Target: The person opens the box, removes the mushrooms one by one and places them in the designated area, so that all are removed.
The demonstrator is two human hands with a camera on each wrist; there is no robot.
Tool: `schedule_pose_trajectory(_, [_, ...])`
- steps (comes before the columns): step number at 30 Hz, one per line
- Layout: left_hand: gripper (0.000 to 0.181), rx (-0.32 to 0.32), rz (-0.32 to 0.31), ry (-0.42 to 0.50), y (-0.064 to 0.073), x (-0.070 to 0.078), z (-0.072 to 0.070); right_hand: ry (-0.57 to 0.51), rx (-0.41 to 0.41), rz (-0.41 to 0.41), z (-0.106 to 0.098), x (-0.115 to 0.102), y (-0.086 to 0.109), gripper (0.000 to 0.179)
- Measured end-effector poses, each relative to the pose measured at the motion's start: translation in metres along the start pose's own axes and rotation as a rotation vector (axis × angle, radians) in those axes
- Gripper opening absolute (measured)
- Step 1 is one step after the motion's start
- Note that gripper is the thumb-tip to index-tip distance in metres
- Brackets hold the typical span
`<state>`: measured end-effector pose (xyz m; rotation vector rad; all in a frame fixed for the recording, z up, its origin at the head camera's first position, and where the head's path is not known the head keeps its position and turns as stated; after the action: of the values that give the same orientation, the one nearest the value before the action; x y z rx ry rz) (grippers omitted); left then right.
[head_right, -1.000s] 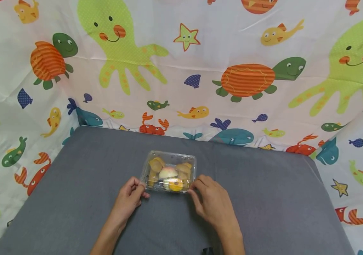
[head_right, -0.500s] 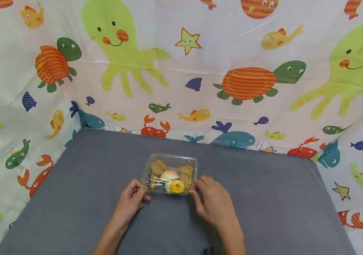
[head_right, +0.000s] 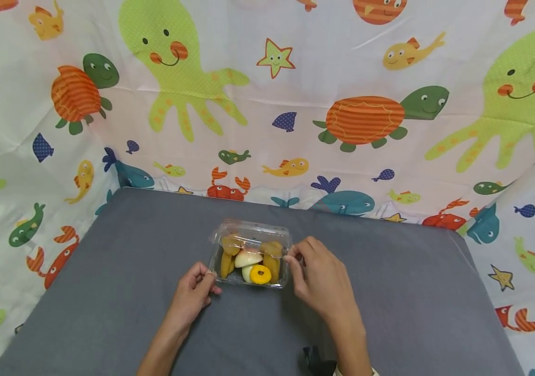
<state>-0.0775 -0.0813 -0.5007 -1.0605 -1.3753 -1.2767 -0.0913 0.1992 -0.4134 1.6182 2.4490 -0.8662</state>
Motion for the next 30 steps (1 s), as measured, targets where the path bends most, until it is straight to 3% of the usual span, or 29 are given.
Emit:
schedule_pose_trajectory(6, [0.013,-0.021,-0.018,0.009,0.001,-0.001,0.000,-0.005,0.025,0.006,-0.006,0.000,-0.010,0.011])
schedule_pose_trajectory(22, [0.013,-0.052,-0.001,-0.012,-0.001,0.000,0.000,-0.001,0.089,0.119,-0.013,-0.002,-0.038,0.021])
schedule_pose_trajectory(30, [0.015,-0.071,0.003,-0.036,0.000,0.000,-0.001,-0.041,0.196,0.082,-0.007,0.001,-0.045,0.019])
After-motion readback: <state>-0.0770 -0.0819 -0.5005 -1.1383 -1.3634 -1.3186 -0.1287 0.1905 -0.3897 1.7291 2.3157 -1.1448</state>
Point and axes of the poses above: each hand's wrist, its own y-axis away from the middle knuckle, its own z-axis out of the palm, x = y × z, the point moved 1 cm from there along -y, towards the middle knuckle
